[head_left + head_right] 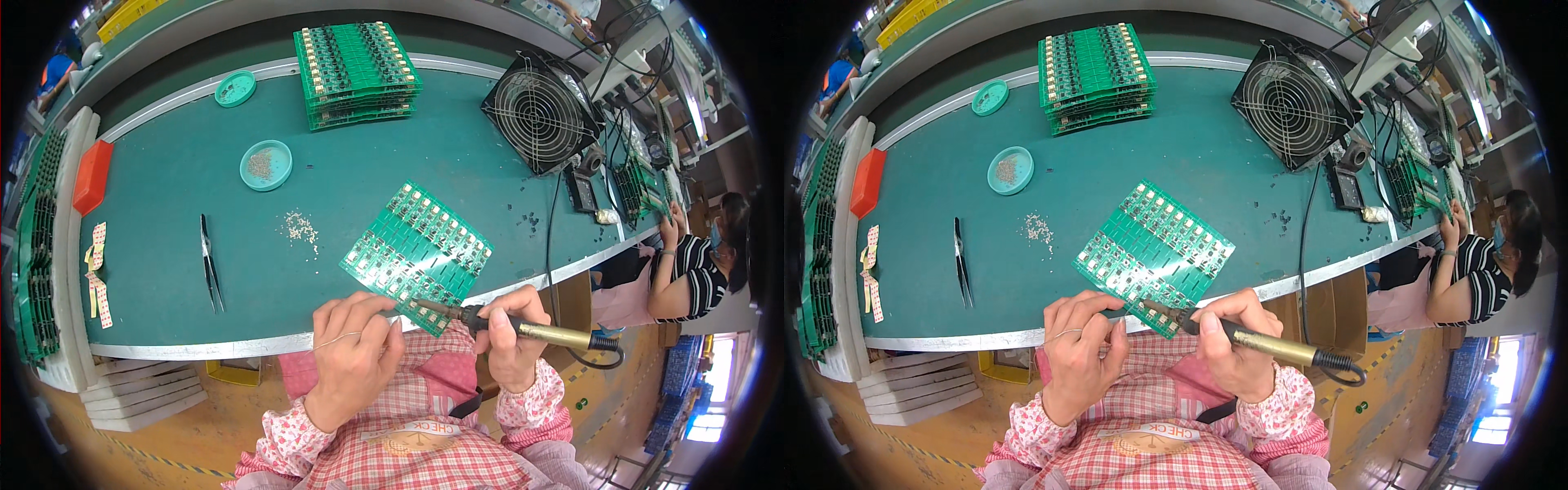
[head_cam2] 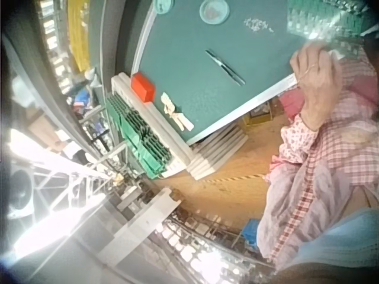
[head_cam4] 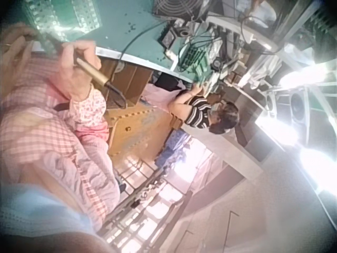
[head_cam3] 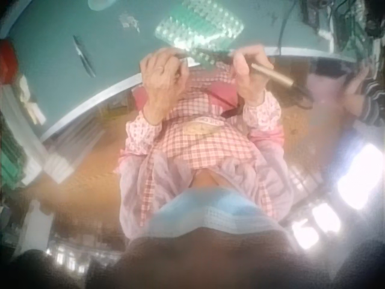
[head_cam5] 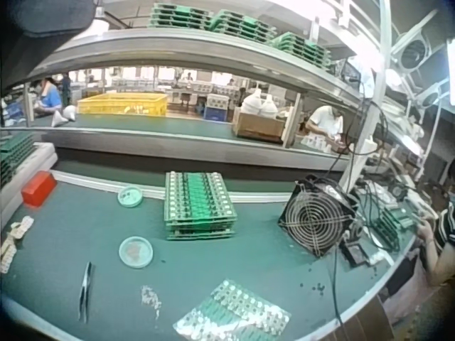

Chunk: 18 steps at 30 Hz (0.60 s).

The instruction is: The person solders components onto a circuit board using a soldering iron and solder wire. They place the board onto a stack and solder components onto a new circuit board.

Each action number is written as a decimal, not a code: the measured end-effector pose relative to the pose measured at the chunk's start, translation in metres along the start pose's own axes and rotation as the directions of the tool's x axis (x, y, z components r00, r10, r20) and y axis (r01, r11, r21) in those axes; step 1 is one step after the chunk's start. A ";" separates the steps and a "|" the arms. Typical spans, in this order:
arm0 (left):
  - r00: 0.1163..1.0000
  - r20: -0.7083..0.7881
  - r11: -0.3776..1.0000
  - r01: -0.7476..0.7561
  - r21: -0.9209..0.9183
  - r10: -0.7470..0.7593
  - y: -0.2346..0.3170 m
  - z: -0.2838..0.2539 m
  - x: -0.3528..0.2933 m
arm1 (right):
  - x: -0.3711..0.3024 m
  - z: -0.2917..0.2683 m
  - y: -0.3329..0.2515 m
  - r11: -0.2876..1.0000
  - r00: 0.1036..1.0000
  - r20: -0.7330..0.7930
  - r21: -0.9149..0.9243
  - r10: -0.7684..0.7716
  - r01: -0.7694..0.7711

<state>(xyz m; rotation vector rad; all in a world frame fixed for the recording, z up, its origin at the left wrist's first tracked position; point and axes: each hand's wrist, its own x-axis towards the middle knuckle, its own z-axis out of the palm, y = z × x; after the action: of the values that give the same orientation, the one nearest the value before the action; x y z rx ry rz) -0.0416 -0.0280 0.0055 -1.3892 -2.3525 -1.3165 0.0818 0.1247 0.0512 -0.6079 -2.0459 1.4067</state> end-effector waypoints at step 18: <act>1.000 -0.009 0.999 0.026 0.034 -0.025 0.002 0.004 0.004 | 0.009 -0.002 0.003 0.998 0.996 0.089 -0.068 0.012 -0.006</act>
<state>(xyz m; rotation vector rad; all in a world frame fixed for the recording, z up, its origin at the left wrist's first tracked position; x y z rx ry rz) -0.0412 -0.0224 0.0060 -1.3457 -2.3832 -1.2802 0.0766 0.1325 0.0509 -0.5926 -2.1710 1.3972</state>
